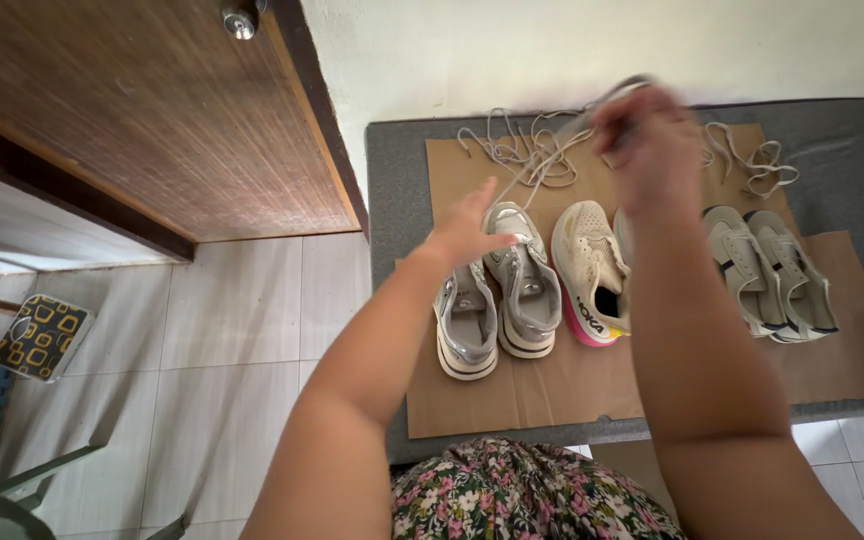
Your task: The person removes laces from several pairs of sneakers and then re-laces them one by one. The shoes are arranged on a cardboard sheet on a countertop, and the person threads each lace through the eyelets and ties them.
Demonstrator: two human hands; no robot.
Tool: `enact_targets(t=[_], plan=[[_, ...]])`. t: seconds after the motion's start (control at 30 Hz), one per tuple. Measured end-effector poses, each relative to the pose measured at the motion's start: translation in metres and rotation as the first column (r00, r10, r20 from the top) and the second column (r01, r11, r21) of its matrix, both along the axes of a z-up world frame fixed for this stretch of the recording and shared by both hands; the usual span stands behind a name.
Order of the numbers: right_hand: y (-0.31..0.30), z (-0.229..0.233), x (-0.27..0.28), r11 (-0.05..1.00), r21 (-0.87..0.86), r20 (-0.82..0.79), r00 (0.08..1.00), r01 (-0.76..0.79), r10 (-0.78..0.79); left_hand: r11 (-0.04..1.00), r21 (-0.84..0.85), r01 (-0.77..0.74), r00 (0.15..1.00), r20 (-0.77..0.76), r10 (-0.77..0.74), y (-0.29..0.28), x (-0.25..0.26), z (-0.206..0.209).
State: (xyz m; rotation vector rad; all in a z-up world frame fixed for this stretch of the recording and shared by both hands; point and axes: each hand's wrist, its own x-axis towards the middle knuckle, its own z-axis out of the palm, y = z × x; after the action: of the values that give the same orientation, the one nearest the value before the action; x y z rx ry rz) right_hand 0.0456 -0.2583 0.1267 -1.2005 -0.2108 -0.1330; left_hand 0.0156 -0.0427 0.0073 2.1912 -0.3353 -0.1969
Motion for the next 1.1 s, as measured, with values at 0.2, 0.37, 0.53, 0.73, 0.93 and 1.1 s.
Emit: enact_targets(t=[0.2, 0.37, 0.53, 0.73, 0.93, 1.1], plan=[[-0.101, -0.007, -0.001, 0.919, 0.292, -0.068, 0.965, 0.263, -0.254, 0.991, -0.025, 0.128, 0.992, 0.019, -0.128, -0.05, 0.024, -0.026], [-0.197, -0.062, -0.008, 0.824, 0.292, -0.25, 0.87, 0.485, -0.424, 0.974, 0.0, 0.225, 0.969, -0.106, -0.224, -0.06, 0.037, -0.063], [-0.234, -0.1, -0.021, 0.78, 0.285, -0.38, 0.813, 0.556, -0.441, 0.945, -0.183, 0.272, 0.948, -0.118, -0.295, -0.043, 0.038, -0.063], [-0.21, -0.107, -0.015, 0.802, 0.221, -0.39, 0.804, 0.555, -0.449, 0.986, 0.051, 0.158, 0.981, -0.12, -0.151, 0.004, 0.016, -0.033], [-0.17, -0.104, 0.013, 0.845, 0.255, -0.332, 0.863, 0.47, -0.379, 0.999, 0.036, -0.012, 0.99, -0.139, 0.017, 0.032, -0.005, -0.03], [-0.14, -0.09, 0.023, 0.869, 0.24, -0.308, 0.883, 0.432, -0.354, 0.971, -0.192, -0.142, 0.948, -0.307, 0.078, 0.041, -0.005, -0.037]])
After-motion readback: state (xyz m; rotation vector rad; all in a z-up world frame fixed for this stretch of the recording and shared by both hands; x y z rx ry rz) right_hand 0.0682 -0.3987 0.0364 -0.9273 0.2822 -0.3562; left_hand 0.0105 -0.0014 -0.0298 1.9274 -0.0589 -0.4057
